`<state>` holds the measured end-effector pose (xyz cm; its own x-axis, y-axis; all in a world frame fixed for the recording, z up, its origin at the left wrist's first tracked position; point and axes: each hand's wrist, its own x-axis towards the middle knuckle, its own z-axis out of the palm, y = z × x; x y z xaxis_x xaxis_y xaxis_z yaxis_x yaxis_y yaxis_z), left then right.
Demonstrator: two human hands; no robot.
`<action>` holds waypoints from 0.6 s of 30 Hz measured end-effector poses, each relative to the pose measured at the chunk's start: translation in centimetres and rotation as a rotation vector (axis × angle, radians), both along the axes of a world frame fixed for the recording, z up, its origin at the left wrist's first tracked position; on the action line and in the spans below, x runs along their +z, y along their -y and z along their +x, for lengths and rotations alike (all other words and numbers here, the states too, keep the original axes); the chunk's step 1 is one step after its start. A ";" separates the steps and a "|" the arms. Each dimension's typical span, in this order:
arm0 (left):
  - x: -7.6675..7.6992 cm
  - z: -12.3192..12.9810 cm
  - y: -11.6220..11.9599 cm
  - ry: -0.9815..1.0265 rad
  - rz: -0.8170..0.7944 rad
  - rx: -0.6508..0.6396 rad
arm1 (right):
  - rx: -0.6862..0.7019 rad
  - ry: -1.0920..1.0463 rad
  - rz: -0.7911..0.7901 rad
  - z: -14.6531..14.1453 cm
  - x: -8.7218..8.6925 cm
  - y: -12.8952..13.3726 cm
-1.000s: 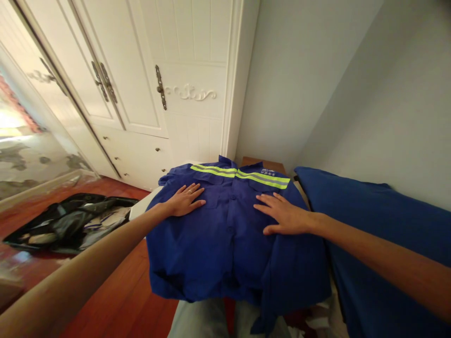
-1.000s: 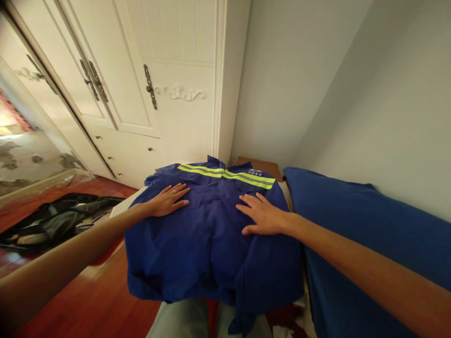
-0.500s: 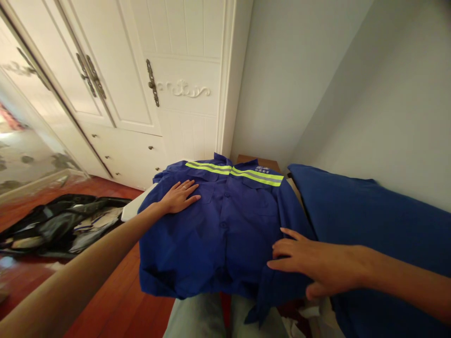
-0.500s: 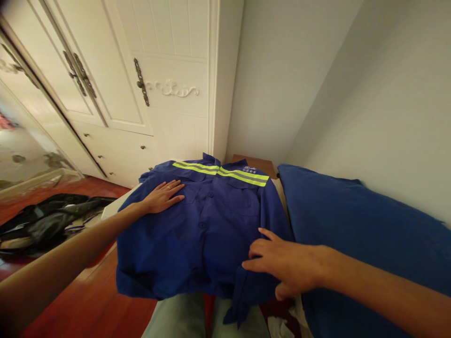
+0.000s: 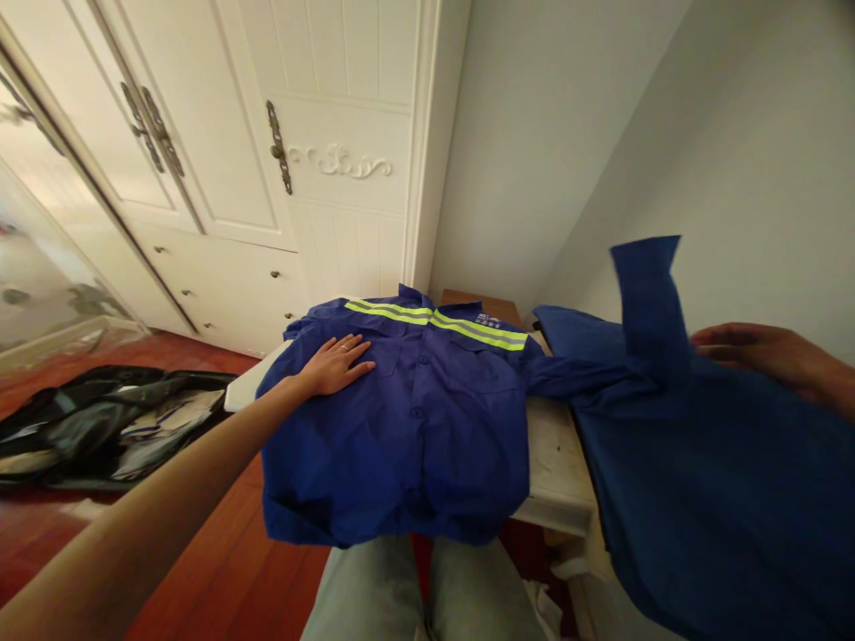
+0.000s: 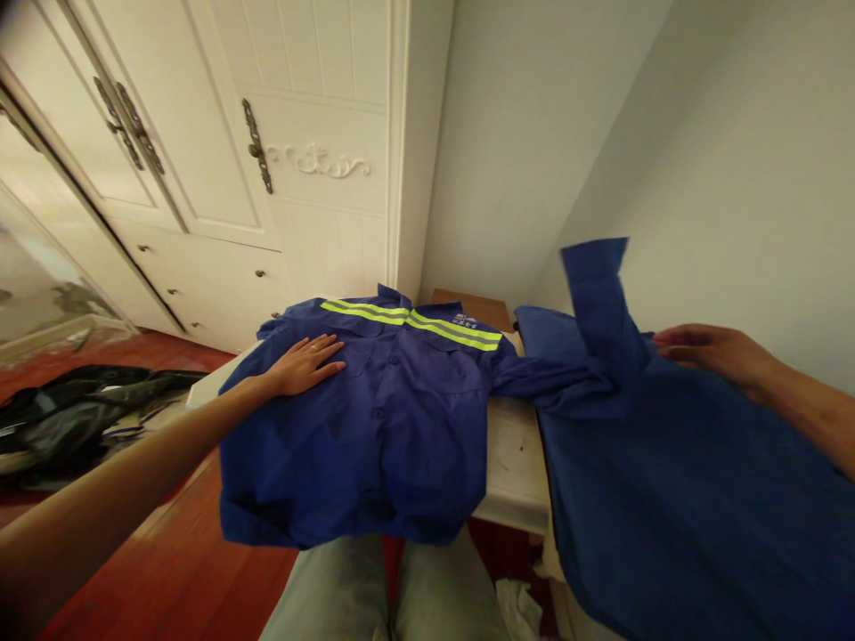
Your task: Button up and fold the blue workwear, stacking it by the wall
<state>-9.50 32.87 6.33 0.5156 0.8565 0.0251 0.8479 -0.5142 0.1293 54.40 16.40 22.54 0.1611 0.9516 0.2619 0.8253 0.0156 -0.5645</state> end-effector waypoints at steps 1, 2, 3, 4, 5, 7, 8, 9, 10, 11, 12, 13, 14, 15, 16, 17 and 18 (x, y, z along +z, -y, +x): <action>0.0 0.0 0.0 0.002 0.005 0.000 | -0.097 -0.050 -0.001 0.8 -0.8 0.6; -0.1 0.0 -0.1 0.003 0.008 0.000 | -0.172 -0.099 -0.018 1.0 -1.5 1.2; -0.1 -0.1 -0.2 0.003 0.006 -0.001 | -0.230 -0.119 -0.017 0.7 -2.0 1.8; -0.2 -0.1 -0.3 0.005 -0.001 -0.005 | -0.242 -0.124 -0.003 -0.1 -2.5 2.3; -0.2 -0.1 -0.3 0.009 -0.011 -0.006 | -0.249 -0.124 0.036 -1.3 -2.7 2.7; 0.1 0.0 -0.1 0.040 -0.011 0.003 | -0.277 -0.106 0.153 -4.9 -2.8 3.5; 0.3 0.1 0.2 0.069 0.013 0.011 | -0.327 -0.124 0.254 -7.0 -2.7 3.9; 0.7 0.3 0.6 0.105 0.050 0.019 | -0.281 -0.115 0.281 -9.4 -2.6 4.3; 1.1 0.5 1.3 0.146 0.093 0.022 | -0.208 -0.066 0.264 -11.9 -2.6 4.7; 1.7 0.6 2.2 0.185 0.130 0.017 | -0.112 0.011 0.208 -14.5 -2.6 5.2; 2.2 0.7 3.3 0.226 0.159 0.005 | 0.032 0.098 0.144 -17.1 -2.9 5.8; 2.7 0.6 4.6 0.270 0.181 0.000 | 0.230 0.178 0.027 -19.6 -3.4 6.4; 3.1 0.4 6.1 0.324 0.206 0.013 | 0.414 0.243 -0.103 -22.0 -4.2 7.2; 3.3 0.1 7.7 0.391 0.240 0.060 | 0.581 0.306 -0.219 -24.1 -5.2 7.9; 3.1 -0.5 9.5 0.472 0.286 0.150 | 0.678 0.360 -0.348 -25.9 -6.4 8.7; 2.6 -1.1 11.4 0.557 0.330 0.280 | 0.760 0.407 -0.463 -27.3 -7.7 9.4; 1.8 -1.9 13.2 0.630 0.365 0.444 | 0.801 0.435 -0.549 -28.3 -9.2 10.1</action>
